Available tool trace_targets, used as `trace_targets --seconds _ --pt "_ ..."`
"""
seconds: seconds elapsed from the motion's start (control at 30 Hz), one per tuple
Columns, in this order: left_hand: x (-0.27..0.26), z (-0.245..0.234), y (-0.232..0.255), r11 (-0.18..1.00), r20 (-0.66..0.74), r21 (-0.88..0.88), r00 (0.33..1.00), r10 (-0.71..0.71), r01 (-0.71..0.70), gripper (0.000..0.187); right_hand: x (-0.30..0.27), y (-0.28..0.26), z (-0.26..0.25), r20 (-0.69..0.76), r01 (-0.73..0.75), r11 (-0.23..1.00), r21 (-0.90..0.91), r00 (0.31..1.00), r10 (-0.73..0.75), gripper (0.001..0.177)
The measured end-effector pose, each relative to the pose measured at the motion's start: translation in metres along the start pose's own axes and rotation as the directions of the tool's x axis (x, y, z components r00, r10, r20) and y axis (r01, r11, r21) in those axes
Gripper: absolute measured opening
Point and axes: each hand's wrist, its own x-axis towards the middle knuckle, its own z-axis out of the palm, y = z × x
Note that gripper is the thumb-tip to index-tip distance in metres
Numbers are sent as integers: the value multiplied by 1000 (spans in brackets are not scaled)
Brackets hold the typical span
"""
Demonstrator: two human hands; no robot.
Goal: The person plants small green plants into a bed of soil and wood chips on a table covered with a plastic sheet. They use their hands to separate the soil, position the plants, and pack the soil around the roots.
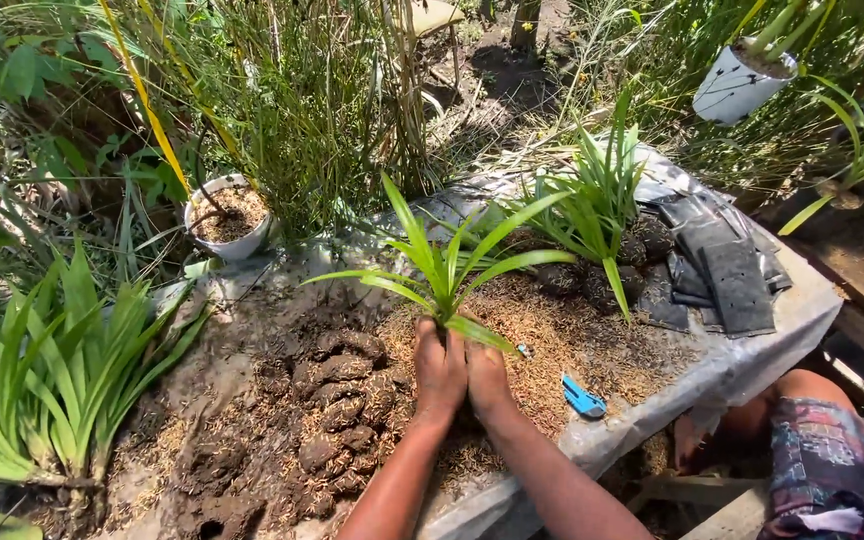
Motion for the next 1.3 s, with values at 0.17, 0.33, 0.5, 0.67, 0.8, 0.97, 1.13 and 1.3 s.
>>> trace_targets --seconds 0.17,0.33,0.5,0.67,0.8,0.97,1.13,1.3 --pt "8 -11 -21 995 -26 -88 999 -43 41 37 -1 -17 -3 408 279 911 -305 902 -140 72" --pt "16 -35 -5 990 -62 -131 996 -58 50 59 0 -17 -19 469 499 442 -745 864 -184 69" --pt "21 -42 -13 993 -77 -110 996 -51 42 64 11 18 -34 659 656 -59 -752 750 -67 88" --pt "32 -38 -40 983 -40 -142 991 -125 118 54 30 46 -40 583 633 285 -720 774 -246 52" --pt "30 -34 -47 941 45 -273 980 -193 198 45 18 0 -35 252 211 831 -515 964 -88 41" --pt "7 -34 -6 946 175 -286 979 -106 153 70 -18 -51 2 181 -100 995 23 979 95 67" --pt "9 -33 -3 964 105 -258 994 -34 60 70 -27 -15 7 393 201 975 -97 908 -148 67" --pt "27 -26 -32 967 80 -250 996 -33 52 83 0 7 -7 364 442 897 -22 839 -404 51"
